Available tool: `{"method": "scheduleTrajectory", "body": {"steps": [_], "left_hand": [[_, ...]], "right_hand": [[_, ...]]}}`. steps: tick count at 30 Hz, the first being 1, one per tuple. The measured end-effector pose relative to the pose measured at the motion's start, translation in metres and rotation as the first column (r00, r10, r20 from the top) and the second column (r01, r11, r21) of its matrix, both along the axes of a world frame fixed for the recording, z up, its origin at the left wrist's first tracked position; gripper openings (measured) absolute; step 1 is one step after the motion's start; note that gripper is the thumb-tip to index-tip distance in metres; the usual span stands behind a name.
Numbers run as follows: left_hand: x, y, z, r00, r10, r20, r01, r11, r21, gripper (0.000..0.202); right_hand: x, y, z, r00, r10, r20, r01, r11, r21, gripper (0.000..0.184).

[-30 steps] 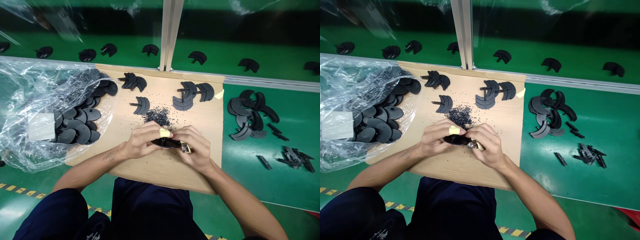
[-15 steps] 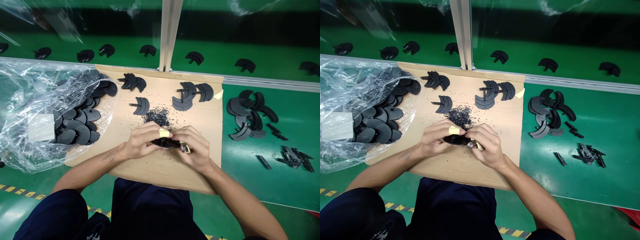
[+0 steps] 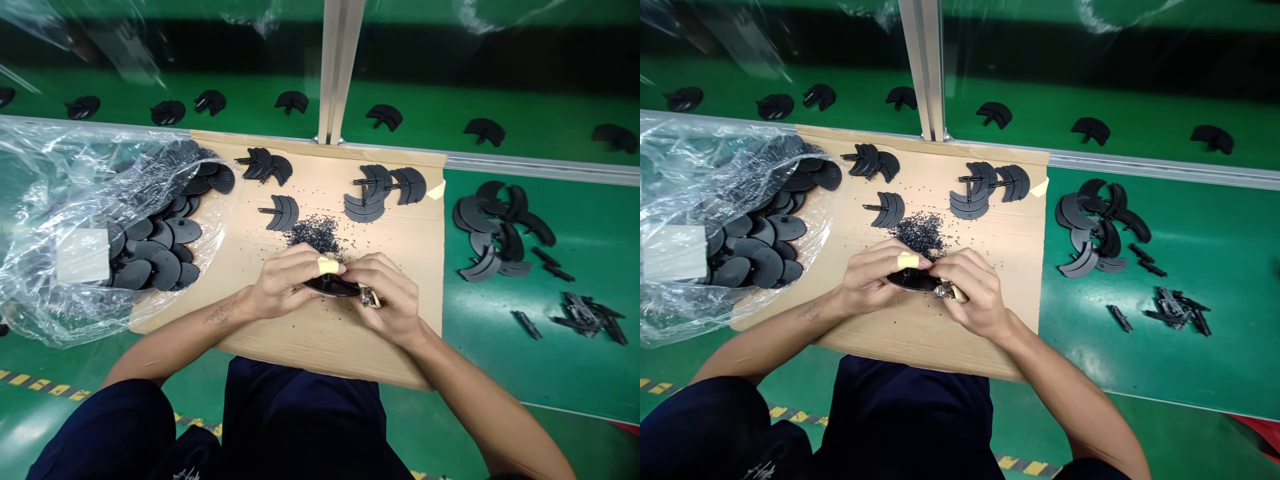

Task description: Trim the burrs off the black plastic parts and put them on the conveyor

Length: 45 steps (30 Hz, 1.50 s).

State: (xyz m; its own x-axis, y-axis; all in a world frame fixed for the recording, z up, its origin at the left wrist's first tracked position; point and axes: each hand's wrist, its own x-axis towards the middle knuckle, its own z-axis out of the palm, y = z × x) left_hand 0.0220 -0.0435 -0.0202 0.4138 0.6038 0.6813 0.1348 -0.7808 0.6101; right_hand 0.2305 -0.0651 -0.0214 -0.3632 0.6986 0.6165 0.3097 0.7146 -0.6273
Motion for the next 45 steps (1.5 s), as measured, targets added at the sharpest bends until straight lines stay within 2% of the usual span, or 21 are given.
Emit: {"method": "scheduleTrajectory", "body": {"steps": [16, 25, 34, 38, 45], "left_hand": [[-0.0001, 0.0001, 0.0000, 1.000, 0.004, -0.018, -0.004, 1.000, -0.007, 0.029], [0.0005, -0.0003, 0.0010, 0.999, 0.015, -0.032, -0.015, 1.000, -0.013, 0.032], [0.0000, 0.0007, 0.0013, 1.000, -0.016, 0.014, 0.017, 0.999, -0.044, 0.026], [-0.0016, 0.0019, -0.0002, 0.999, -0.048, 0.016, 0.048, 0.998, -0.035, 0.035], [-0.0006, 0.0005, -0.0020, 1.000, 0.015, 0.000, -0.015, 0.999, -0.033, 0.027]], "right_hand": [[-0.0002, 0.0006, -0.0014, 1.000, 0.006, -0.015, -0.007, 1.000, 0.000, 0.026], [0.0000, 0.0002, -0.0011, 1.000, 0.007, -0.006, -0.007, 1.000, -0.012, 0.021], [-0.0002, -0.0015, -0.0017, 1.000, -0.013, -0.001, 0.013, 1.000, -0.025, 0.025], [0.0002, -0.0015, -0.0009, 1.000, -0.008, 0.001, 0.008, 1.000, -0.009, 0.025], [0.0003, 0.0011, 0.0024, 1.000, -0.015, 0.011, 0.016, 0.997, -0.075, 0.022]]}}
